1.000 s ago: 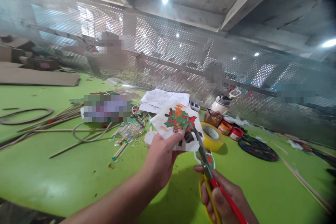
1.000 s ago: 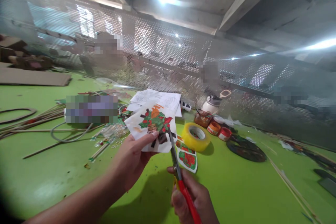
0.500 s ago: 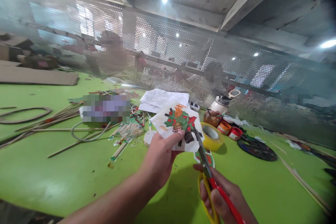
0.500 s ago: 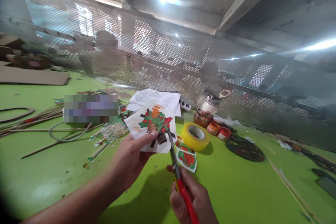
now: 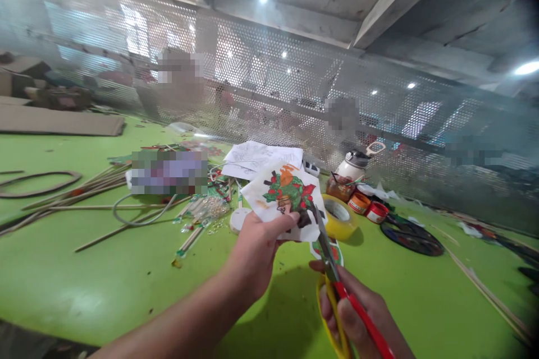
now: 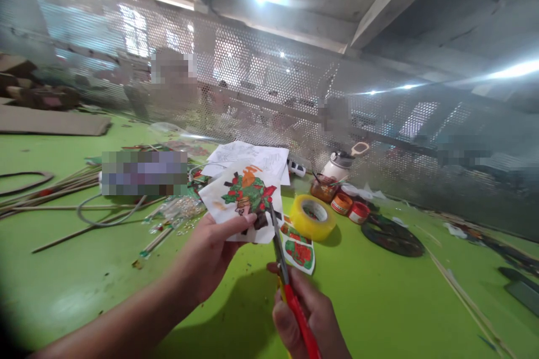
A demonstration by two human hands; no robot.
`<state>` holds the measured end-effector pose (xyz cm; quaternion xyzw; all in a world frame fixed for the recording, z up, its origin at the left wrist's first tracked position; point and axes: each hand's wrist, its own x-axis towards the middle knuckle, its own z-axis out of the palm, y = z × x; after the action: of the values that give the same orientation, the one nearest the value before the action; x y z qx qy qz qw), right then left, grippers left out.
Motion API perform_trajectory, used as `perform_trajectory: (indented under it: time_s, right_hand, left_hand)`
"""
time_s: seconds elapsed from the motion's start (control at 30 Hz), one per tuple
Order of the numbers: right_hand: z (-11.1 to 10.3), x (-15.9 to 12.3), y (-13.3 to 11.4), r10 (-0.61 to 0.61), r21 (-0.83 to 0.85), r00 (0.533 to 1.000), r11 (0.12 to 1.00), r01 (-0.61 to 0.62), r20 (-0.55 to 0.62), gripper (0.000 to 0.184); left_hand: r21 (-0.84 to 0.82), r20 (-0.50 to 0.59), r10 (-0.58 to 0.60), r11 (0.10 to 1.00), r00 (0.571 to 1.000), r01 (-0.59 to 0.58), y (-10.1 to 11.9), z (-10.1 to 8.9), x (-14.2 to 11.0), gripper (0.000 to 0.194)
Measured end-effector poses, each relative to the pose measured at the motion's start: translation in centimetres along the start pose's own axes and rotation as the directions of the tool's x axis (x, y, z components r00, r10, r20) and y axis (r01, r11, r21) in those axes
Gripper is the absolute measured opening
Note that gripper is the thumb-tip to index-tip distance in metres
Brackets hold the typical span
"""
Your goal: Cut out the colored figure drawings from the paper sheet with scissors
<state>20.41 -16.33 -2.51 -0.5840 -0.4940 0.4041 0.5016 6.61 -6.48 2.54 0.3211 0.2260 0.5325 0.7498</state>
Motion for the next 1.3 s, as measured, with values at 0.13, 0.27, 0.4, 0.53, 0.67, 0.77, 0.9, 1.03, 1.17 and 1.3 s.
perform_trajectory:
  time_s: [0.13,0.27,0.4,0.53,0.67,0.77,0.9,1.03,1.17,1.3]
  right_hand:
    - [0.0,-0.1,0.0,0.034,0.003,0.999,0.999,-0.034,0.010,0.079]
    - [0.0,-0.3,-0.7,0.063,0.014,0.998,0.998,-0.063,0.021,0.079]
    - [-0.2,-0.6,-1.1,0.076,-0.027,0.997,0.997,-0.075,0.032,0.083]
    - [-0.3,-0.6,-1.2,0.067,-0.053,0.997,0.996,-0.065,0.047,0.085]
    - [-0.1,-0.5,-1.2,0.069,-0.037,0.998,0.997,-0.069,0.003,0.086]
    - [0.2,-0.4,-1.2,0.036,-0.017,0.999,0.999,-0.036,-0.010,0.088]
    - [0.4,-0.2,-1.2,0.026,0.012,1.000,1.000,-0.026,-0.009,0.087]
    - [0.2,-0.1,-0.8,0.014,0.028,1.000,1.000,-0.014,0.003,0.085]
    - [-0.4,0.0,-0.2,-0.034,0.075,0.997,0.997,0.029,0.067,0.079]
    - [-1.1,0.1,0.1,-0.069,0.100,0.992,0.993,0.059,0.104,0.075]
  left_hand:
    - [-0.008,0.027,0.000,1.000,1.000,0.000,0.0,-0.1,0.0,0.017]
    - [0.019,0.004,-0.020,1.000,1.000,0.020,-0.1,-0.1,0.1,0.016]
    - [0.025,-0.024,-0.030,0.999,0.999,0.030,0.0,0.0,0.1,0.023]
    - [0.030,-0.023,-0.026,0.999,0.999,0.027,0.1,0.0,0.1,0.018]
    - [0.040,0.004,-0.019,0.999,1.000,0.019,0.0,0.0,0.1,0.014]
    - [0.040,-0.008,-0.027,0.999,1.000,0.027,0.1,0.0,0.1,0.011]
    - [0.042,-0.008,-0.028,0.999,1.000,0.028,0.1,0.1,0.1,0.012]
    - [0.045,-0.016,-0.020,0.999,1.000,0.021,0.2,0.2,0.0,0.010]
    - [0.046,-0.009,-0.019,0.999,1.000,0.019,0.3,0.2,0.0,0.007]
    - [0.033,0.002,-0.002,0.999,1.000,0.002,0.2,0.1,0.0,0.013]
